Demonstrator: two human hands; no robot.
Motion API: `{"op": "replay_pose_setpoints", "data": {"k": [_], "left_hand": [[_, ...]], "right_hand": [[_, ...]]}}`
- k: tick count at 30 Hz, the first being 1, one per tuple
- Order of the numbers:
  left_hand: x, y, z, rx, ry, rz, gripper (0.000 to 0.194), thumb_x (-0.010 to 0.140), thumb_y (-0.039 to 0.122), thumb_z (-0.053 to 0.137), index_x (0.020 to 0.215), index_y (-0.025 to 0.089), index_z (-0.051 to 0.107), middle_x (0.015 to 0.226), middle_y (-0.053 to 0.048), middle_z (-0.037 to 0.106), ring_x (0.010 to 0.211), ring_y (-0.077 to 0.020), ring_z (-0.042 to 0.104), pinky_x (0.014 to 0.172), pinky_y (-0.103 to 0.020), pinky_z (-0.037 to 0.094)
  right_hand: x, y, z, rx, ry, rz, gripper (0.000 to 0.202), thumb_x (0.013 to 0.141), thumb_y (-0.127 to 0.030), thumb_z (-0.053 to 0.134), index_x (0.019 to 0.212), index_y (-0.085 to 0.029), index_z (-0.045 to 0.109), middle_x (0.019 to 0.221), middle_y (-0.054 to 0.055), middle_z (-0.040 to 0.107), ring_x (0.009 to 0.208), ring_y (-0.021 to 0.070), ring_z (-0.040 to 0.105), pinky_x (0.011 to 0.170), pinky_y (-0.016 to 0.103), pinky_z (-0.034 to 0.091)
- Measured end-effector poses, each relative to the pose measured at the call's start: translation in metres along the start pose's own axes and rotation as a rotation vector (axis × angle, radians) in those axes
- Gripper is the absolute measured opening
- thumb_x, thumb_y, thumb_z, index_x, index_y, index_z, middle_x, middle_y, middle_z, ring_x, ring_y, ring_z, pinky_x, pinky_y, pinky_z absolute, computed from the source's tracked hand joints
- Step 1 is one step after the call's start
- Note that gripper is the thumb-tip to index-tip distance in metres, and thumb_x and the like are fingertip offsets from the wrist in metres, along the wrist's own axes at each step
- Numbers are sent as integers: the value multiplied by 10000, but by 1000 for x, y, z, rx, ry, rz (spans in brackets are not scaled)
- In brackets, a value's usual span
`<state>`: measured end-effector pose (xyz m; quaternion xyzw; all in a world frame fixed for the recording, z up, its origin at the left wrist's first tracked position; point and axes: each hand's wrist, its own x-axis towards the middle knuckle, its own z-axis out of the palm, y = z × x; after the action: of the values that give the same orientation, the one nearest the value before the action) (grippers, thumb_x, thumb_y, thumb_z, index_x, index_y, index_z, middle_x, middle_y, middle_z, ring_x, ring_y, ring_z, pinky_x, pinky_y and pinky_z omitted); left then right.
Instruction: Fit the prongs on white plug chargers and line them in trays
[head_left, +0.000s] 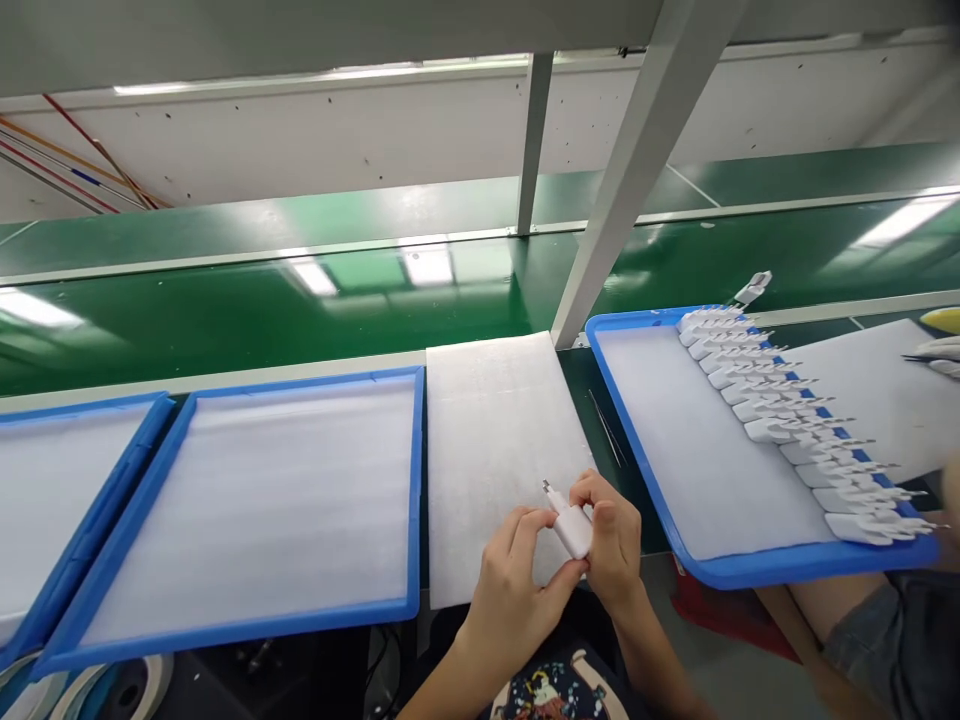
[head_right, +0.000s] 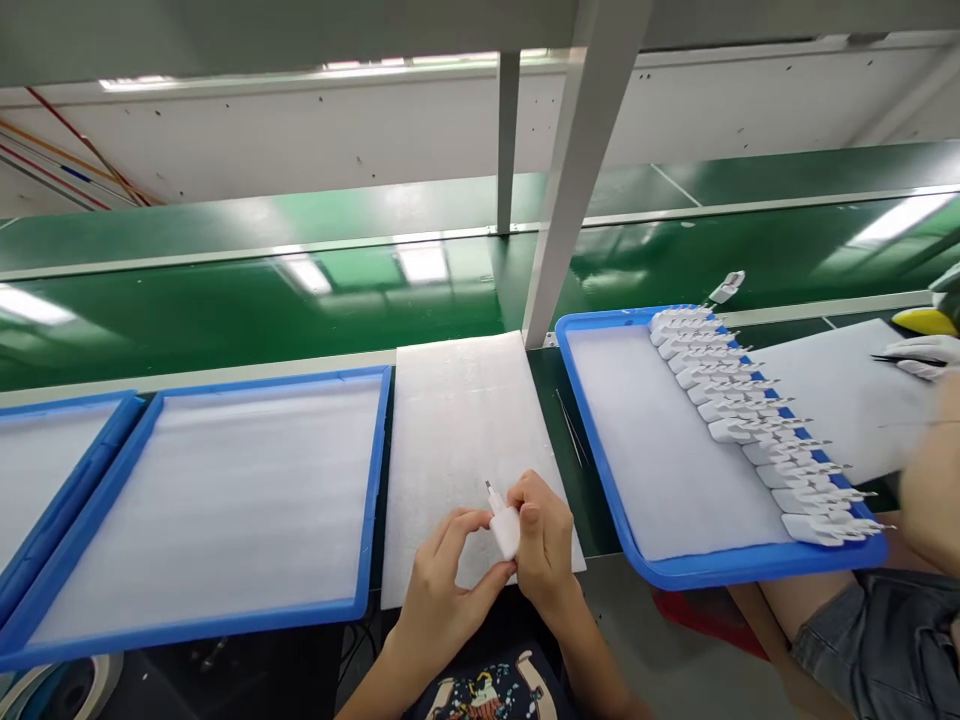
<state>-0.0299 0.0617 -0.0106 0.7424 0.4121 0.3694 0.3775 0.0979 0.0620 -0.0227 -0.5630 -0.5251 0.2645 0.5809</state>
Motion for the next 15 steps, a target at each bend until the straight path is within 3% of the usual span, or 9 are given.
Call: {"op": "replay_pose_setpoints", "data": {"k": [3,5,9,13,15], "left_hand": [[-4,-3,1,-8,5,13,312,748,105,630,1018,199,504,910,-37,578,821,-176,592,713,-299,512],[-4,-7,-2,-1,4,12,299,742,105,639,992,199,506,891,-25,580,813,-171,593,715,-295,509],[1,-16,-14,18,31,37,306,771,111,613,1038,197,491,965,-39,579,897,-175,590,772,-303,503],[3,-20,-20,5,100,94,303,829,99,523,1108,199,461,1102,-78,535,1054,-184,539,874,-342,482],[2,-19,-20,2,108,76,342,843,93,487,1163,209,454,1167,-89,512,1099,-190,515,903,-368,473]], "right_hand": [[-4,3,6,-4,83,-57,456,983,-384,243,621,-171,420,592,-25,358,521,109,342,494,264,235],[-5,4,8,-14,46,-36,480,974,-448,237,622,-173,413,598,-28,357,520,107,342,491,259,243],[3,-1,-1,50,-202,143,530,896,-638,282,802,-169,510,732,4,479,644,132,463,559,256,375],[15,-9,-15,263,-521,309,359,870,-474,516,1064,-172,534,929,50,587,849,171,568,715,291,496],[16,-9,-14,276,-535,313,307,863,-394,552,1078,-174,541,943,51,607,857,170,589,747,304,515]]}}
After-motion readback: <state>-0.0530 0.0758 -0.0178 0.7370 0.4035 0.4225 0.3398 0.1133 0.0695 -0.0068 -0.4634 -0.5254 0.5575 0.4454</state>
